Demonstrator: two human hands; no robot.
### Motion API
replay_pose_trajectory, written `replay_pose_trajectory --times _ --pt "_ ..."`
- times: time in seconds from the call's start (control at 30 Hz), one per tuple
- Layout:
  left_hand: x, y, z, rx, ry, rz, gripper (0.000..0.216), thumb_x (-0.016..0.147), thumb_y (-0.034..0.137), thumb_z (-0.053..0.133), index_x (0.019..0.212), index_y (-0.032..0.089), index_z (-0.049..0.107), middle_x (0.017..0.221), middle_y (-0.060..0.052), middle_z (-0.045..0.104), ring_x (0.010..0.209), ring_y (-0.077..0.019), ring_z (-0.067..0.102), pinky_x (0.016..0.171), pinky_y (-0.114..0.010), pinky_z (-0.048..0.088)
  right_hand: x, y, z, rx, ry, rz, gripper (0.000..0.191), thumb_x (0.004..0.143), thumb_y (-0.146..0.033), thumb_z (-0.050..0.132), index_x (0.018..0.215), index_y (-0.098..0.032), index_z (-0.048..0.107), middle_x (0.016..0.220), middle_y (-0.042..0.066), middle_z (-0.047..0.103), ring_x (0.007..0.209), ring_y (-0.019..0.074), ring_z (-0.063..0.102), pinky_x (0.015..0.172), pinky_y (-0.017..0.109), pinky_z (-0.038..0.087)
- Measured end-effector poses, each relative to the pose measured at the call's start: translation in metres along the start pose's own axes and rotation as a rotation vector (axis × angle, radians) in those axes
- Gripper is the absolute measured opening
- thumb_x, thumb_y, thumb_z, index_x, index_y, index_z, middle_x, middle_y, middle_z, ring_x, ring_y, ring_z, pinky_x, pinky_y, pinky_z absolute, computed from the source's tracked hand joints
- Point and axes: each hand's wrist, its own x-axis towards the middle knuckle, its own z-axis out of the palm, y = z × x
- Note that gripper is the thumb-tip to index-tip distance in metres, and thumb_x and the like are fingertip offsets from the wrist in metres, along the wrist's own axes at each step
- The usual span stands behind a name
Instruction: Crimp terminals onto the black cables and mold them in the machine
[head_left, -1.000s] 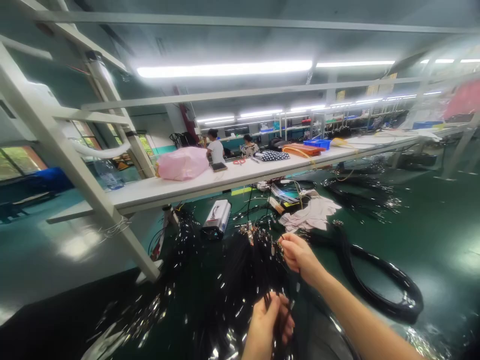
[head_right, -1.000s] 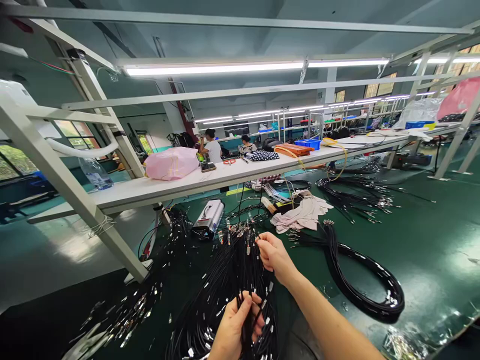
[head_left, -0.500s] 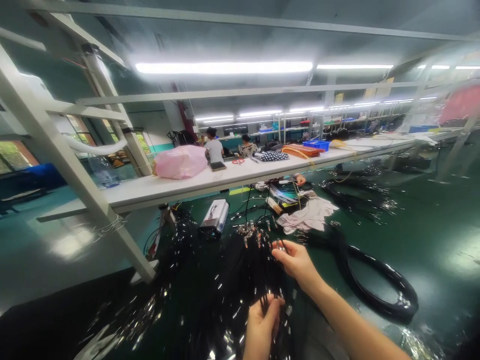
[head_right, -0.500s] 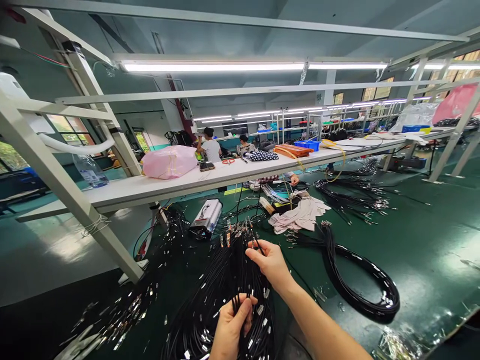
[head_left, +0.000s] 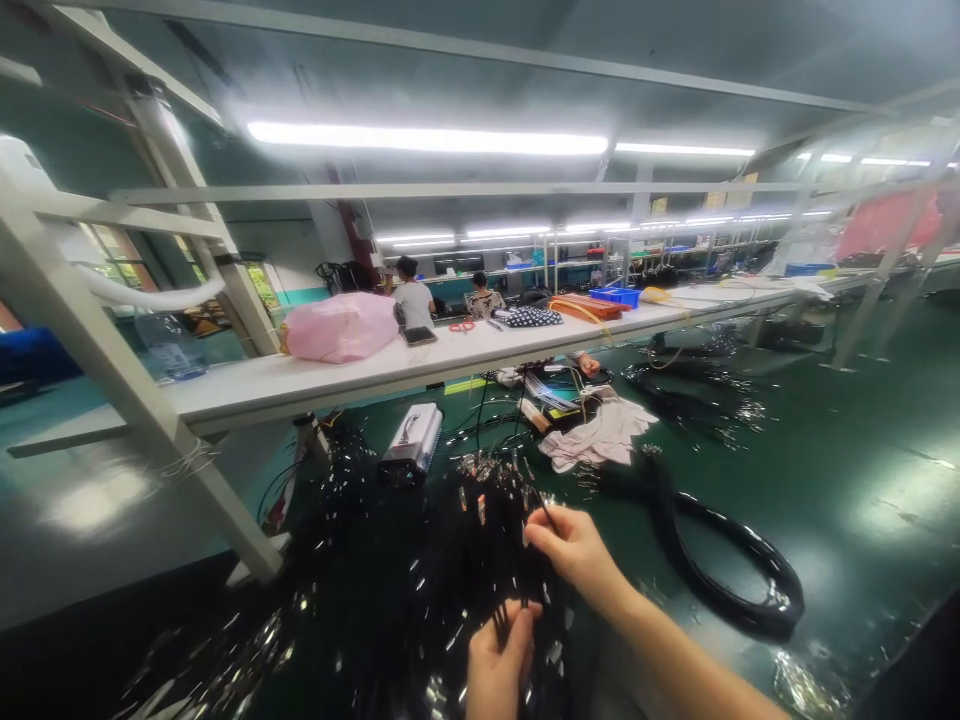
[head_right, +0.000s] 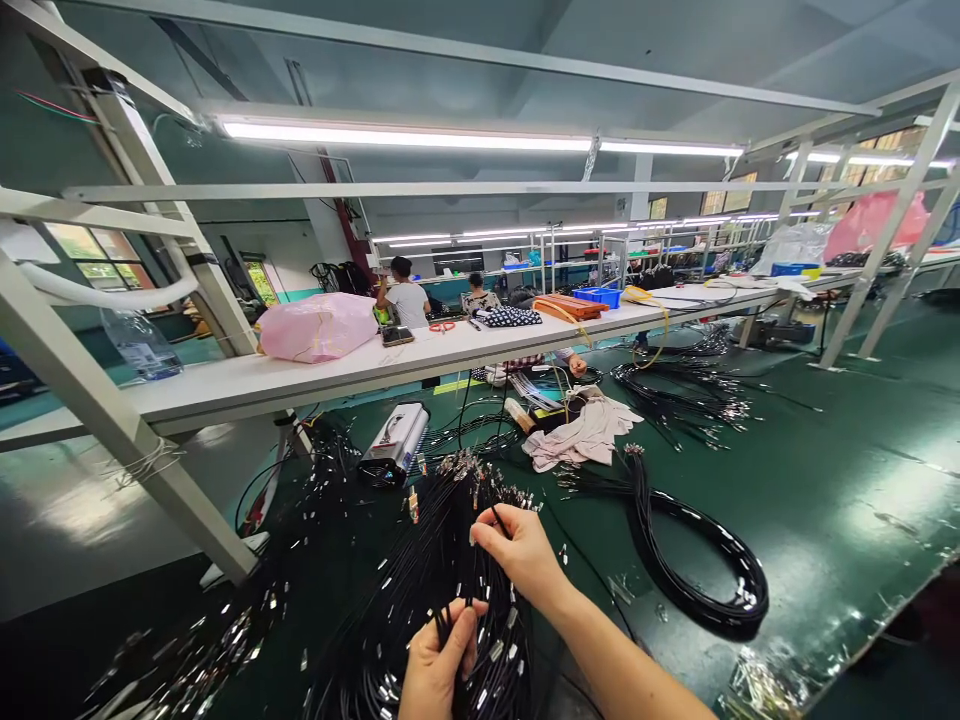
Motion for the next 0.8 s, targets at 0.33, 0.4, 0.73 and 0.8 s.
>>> replay_pose_trajectory --times 0.33,0.4,0.73,0.8 --pt "0.000 -0.001 0.000 0.034 0.003 0.008 0.053 0.060 0.061 0.064 0.074 0.010 0.067 0.045 0.005 0.031 0.040 -0.0032 0.025 0.040 -0.017 0.015 -0.002 -0.011 -0.010 -0.074 -0.249 0.044 0.007 0.064 -0.019 0.057 0.069 -0.016 0.053 0.047 -0.009 0.031 0.045 0.0061 0.024 0.042 0.021 0.017" --pt "0.000 0.000 0.000 0.072 0.012 0.004 0.054 0.059 0.061 0.064 0.074 0.010 0.067 0.046 0.004 0.034 0.040 -0.0039 0.028 0.040 -0.017 0.018 0.001 -0.015 -0.011 -0.086 -0.198 0.041 0.011 0.068 -0.025 0.057 0.067 -0.015 0.053 0.046 -0.009 0.029 0.045 0.0061 0.023 0.043 0.022 0.017" --pt "0.002 0.014 -0.009 0.174 0.092 0.151 0.040 0.066 0.054 0.063 0.076 0.015 0.069 0.064 -0.004 0.061 0.064 -0.0161 0.055 0.063 -0.024 0.044 0.007 -0.007 -0.026 0.022 0.029 -0.049 0.020 0.082 -0.032 0.040 0.067 -0.019 0.041 0.060 -0.004 0.044 0.055 0.0090 0.041 0.054 0.023 0.034" --pt "0.002 0.018 -0.011 0.217 0.005 0.131 0.040 0.069 0.053 0.060 0.076 0.015 0.068 0.051 -0.001 0.053 0.052 -0.0127 0.049 0.055 -0.023 0.041 0.009 -0.005 -0.028 0.100 0.049 -0.032 0.022 0.086 -0.035 0.031 0.076 -0.019 0.041 0.055 -0.006 0.040 0.047 0.0082 0.039 0.050 0.024 0.035"
